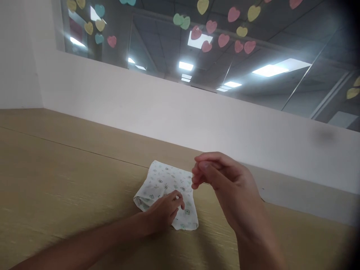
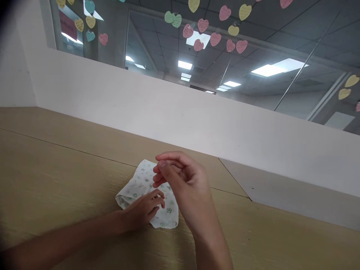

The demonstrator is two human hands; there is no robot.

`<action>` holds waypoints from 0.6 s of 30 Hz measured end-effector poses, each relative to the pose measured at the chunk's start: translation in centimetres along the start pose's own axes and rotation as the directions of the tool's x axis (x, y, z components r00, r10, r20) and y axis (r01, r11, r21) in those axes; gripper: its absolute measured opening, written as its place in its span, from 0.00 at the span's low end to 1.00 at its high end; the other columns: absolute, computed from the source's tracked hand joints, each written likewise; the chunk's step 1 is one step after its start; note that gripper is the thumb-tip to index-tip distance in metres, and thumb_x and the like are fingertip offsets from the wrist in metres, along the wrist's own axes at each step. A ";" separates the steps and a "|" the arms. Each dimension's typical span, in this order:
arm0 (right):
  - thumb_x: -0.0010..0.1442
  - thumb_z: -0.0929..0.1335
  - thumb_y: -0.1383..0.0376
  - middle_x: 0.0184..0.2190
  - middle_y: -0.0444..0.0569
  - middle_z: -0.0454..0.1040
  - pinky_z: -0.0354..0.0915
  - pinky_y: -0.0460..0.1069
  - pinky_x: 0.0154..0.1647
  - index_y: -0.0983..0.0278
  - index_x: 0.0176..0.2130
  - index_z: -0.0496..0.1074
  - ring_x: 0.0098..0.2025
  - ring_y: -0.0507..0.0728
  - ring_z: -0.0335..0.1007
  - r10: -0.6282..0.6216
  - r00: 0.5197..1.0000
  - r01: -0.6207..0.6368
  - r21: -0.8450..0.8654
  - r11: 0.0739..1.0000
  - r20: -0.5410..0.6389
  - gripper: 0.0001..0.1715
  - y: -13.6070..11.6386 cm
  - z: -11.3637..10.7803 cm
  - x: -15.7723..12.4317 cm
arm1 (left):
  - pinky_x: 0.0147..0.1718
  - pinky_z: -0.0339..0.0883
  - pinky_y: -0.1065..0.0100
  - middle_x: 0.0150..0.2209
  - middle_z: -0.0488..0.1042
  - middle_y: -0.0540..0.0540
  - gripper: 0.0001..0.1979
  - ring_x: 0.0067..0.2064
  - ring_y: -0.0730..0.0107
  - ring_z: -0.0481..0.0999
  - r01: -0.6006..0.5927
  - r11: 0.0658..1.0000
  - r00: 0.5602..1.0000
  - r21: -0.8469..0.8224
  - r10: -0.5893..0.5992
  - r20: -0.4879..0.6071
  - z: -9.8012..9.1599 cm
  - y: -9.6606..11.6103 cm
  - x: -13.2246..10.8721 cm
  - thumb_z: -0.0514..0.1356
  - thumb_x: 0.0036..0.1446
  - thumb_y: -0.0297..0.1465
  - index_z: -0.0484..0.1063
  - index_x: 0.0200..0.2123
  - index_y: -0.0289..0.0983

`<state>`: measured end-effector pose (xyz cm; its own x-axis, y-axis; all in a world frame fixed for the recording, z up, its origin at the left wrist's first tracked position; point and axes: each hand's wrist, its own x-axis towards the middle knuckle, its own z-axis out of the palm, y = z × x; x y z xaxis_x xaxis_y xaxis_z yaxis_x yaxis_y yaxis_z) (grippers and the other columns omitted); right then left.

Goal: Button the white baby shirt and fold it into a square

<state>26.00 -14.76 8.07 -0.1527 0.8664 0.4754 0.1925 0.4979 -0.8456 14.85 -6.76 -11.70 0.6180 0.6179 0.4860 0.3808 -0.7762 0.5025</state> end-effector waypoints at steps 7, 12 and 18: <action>0.54 0.66 0.58 0.23 0.45 0.70 0.63 0.45 0.22 0.62 0.33 0.73 0.24 0.51 0.65 0.173 0.943 -0.054 -0.382 0.922 0.284 0.11 1.5 -1.8 0.5 | 0.42 0.65 0.63 0.38 0.73 0.47 0.12 0.41 0.67 0.71 0.096 0.995 0.993 -0.025 -0.094 0.077 -5.7 -1.8 0.1 0.47 0.53 0.26 0.67 0.36 0.43; 0.52 0.66 0.62 0.18 0.48 0.68 0.62 0.44 0.19 0.67 0.19 0.65 0.19 0.50 0.65 0.594 0.777 -0.290 -0.717 0.634 0.211 0.14 7.4 -4.2 2.7 | 0.31 0.61 0.65 0.32 0.74 0.43 0.10 0.33 0.62 0.72 0.353 0.884 0.883 0.306 -0.423 0.202 -11.9 -3.5 -0.3 0.48 0.53 0.30 0.69 0.30 0.37; 0.47 0.68 0.67 0.17 0.49 0.69 0.67 0.47 0.19 0.68 0.18 0.63 0.17 0.52 0.66 0.850 0.510 -0.458 -0.795 0.399 0.133 0.11 12.4 -5.0 3.8 | 0.27 0.57 0.69 0.31 0.72 0.46 0.13 0.31 0.64 0.70 0.432 0.859 0.817 0.275 -0.502 0.284 -12.7 -5.2 -1.8 0.50 0.52 0.36 0.67 0.39 0.39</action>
<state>32.63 -5.08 0.57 -0.0432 0.8599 -0.5086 0.9170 -0.1680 -0.3619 3.01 -2.23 -6.11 0.5089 0.8588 -0.0583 0.7832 -0.4339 0.4453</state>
